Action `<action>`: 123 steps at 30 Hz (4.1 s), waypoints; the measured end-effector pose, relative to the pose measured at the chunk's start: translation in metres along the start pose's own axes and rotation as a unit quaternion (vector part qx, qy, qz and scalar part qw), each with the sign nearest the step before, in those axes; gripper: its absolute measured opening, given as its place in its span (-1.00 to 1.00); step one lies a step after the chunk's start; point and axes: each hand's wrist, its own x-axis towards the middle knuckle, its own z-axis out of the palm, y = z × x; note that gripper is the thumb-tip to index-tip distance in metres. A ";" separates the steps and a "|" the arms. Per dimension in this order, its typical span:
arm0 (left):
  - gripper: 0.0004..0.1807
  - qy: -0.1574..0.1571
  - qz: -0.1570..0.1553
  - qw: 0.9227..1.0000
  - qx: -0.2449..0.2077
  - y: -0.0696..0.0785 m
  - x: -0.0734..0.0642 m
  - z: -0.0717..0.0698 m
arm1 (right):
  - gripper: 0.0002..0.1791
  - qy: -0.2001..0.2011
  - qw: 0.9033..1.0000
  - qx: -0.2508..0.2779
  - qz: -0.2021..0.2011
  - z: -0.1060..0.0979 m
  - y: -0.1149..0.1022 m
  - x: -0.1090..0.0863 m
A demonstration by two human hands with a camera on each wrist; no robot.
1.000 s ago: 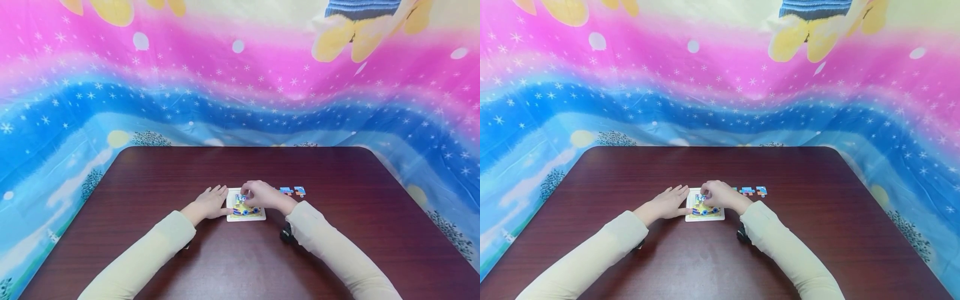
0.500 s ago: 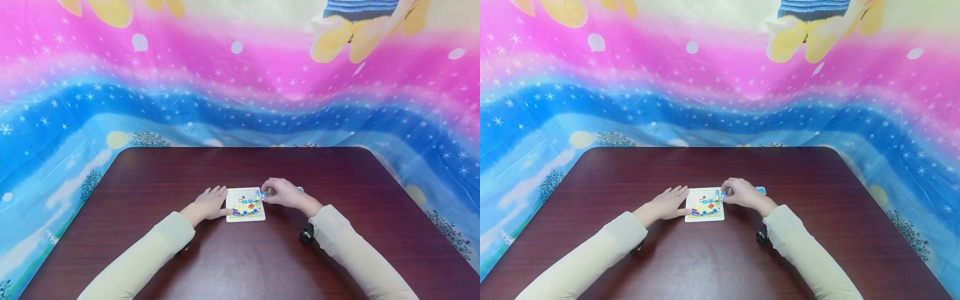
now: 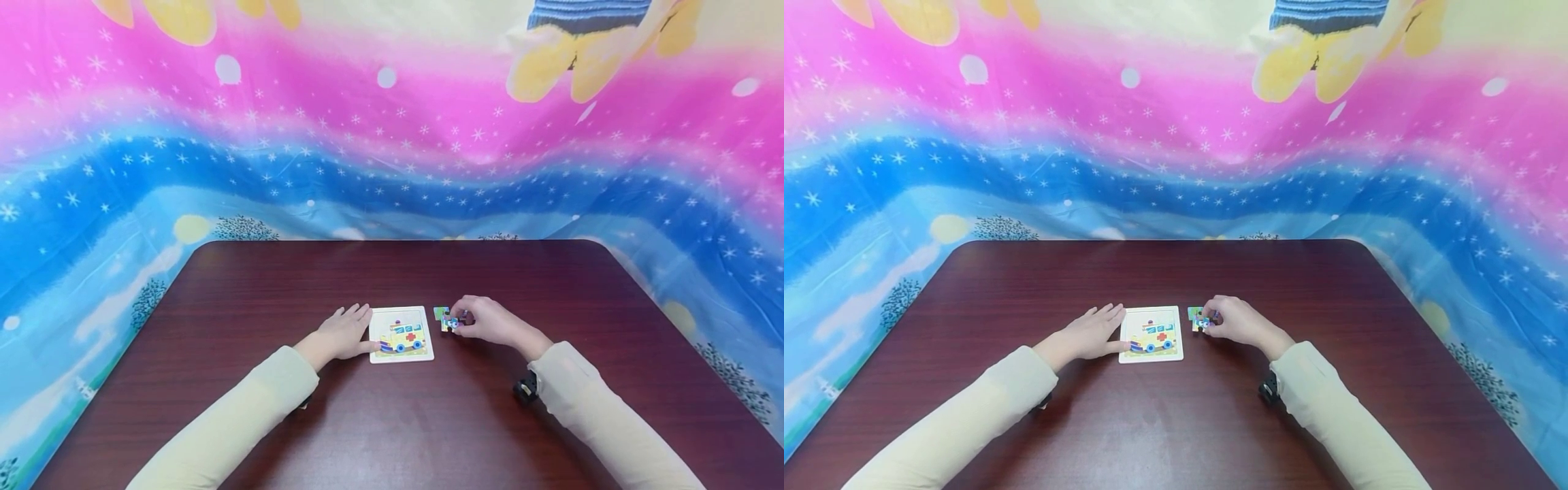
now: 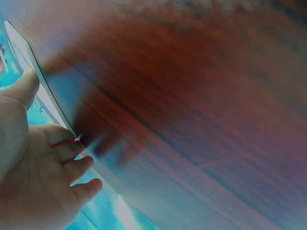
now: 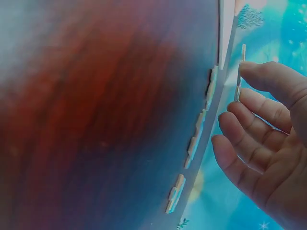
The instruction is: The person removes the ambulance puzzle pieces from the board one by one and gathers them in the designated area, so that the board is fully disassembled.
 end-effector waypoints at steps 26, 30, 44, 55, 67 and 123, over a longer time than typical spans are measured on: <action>-0.15 0.007 0.001 1.000 0.003 -0.002 0.003 0.002 | -0.77 -0.035 0.999 -0.038 -0.013 0.011 -0.002 -0.001; -0.15 0.003 -0.001 1.000 0.003 -0.001 0.002 0.003 | -0.77 -0.038 0.998 -0.040 -0.010 0.012 -0.002 -0.001; -0.15 0.004 0.001 1.000 -0.007 0.000 0.000 0.001 | -0.75 -0.034 0.999 -0.027 -0.019 0.009 -0.003 0.000; -0.16 0.004 0.000 1.000 -0.007 0.000 0.000 0.001 | -0.72 -0.021 0.998 -0.021 -0.048 0.000 -0.023 0.015; -0.15 0.002 -0.003 1.000 -0.007 0.000 0.000 0.001 | -0.68 -0.042 0.996 -0.029 -0.066 0.013 -0.051 0.037; -0.15 0.004 -0.002 1.000 -0.006 -0.002 0.003 0.002 | -0.56 -0.093 0.995 -0.026 -0.004 0.038 -0.066 0.062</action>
